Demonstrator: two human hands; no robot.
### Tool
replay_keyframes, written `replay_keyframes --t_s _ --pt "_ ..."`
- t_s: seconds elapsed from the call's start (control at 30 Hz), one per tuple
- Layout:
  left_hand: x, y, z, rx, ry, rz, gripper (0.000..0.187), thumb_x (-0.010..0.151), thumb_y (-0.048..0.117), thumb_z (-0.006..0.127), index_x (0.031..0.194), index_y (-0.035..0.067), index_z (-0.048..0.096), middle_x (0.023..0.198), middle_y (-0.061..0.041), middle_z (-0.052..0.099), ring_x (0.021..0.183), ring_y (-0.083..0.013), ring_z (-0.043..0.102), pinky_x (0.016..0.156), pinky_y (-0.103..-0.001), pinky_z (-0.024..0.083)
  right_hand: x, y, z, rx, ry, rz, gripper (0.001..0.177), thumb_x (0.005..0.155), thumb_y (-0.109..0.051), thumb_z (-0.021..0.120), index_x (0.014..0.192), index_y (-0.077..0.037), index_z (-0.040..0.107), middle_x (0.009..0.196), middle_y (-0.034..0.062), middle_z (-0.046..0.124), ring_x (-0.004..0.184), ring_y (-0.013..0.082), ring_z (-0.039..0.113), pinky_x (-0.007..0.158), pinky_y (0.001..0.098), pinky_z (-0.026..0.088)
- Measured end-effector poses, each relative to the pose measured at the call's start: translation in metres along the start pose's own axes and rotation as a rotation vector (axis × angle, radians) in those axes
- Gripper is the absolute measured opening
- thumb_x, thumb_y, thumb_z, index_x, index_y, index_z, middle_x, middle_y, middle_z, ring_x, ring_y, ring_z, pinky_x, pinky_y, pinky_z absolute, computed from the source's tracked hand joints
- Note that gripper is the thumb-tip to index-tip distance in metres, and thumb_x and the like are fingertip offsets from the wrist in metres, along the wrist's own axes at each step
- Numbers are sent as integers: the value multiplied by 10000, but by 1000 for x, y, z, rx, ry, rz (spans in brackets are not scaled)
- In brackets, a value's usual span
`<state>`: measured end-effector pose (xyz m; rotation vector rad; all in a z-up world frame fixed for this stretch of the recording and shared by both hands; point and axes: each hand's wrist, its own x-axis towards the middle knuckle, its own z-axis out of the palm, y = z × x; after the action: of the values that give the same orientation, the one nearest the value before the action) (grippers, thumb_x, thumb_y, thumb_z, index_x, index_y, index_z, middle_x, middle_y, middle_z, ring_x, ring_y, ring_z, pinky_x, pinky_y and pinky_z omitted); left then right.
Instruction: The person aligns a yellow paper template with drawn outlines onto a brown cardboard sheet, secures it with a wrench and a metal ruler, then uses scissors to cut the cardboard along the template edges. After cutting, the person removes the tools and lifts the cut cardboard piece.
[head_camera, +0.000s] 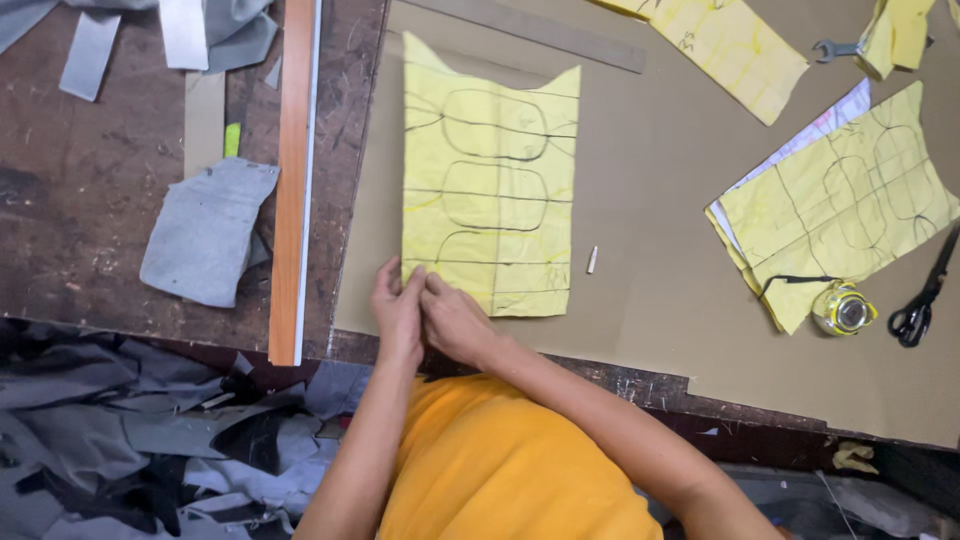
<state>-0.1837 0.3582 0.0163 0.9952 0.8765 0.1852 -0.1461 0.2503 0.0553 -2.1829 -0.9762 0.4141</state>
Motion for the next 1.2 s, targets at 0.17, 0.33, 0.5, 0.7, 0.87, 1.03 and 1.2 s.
replay_keyframes --t_s 0.17,0.33,0.5,0.7,0.87,1.03,1.2 --pt "4 1 -50 504 22 393 383 920 -17 636 1300 -64 624 1179 -178 741 1058 -240 720 912 -342 551 -30 31 -48 -223 33 240 234 920 -74 634 1153 -82 637 1117 201 676 871 424 676 718 523 537" --pt "-8 34 -56 741 180 499 394 933 -12 623 1327 -30 631 1171 -212 712 1032 -307 703 928 -400 541 -75 111 -119 -361 465 568 516 849 -160 746 1303 -10 550 1101 299 505 895 455 575 728 549 492" --pt "-37 63 -25 1034 153 735 461 967 -32 635 1423 -10 573 1325 -240 555 1239 -371 540 1082 -458 434 -87 141 -127 -284 450 547 205 1031 -111 627 1233 -75 616 1141 197 569 1025 407 598 870 520 509" --pt "-70 8 82 1293 -889 956 706 738 235 780 1387 105 535 1497 -204 449 1427 -435 347 1131 -640 226 -155 142 -119 643 586 923 224 1077 -176 577 1242 -48 658 855 131 585 617 198 537 594 376 441" --pt "-69 -20 136 1450 -1204 1065 652 704 260 763 1328 139 616 1508 -102 498 1485 -357 293 1164 -717 104 -270 112 -125 1622 854 621 184 1026 -145 585 1177 -42 606 972 17 625 693 103 544 677 295 470" --pt "-50 -34 189 1626 -1203 1103 227 871 151 684 1095 137 719 1396 -32 584 1530 -307 328 1219 -751 89 -350 117 -146 1926 1092 465 150 1018 -225 533 1038 -79 563 895 40 569 727 152 526 704 327 458" --pt "-38 -58 314 1459 -731 1022 165 878 153 673 1031 176 730 1470 -167 487 1481 -477 230 1096 -843 65 -396 153 -179 1688 991 511 210 1129 -256 525 1116 -57 589 843 50 523 627 134 463 605 290 401"
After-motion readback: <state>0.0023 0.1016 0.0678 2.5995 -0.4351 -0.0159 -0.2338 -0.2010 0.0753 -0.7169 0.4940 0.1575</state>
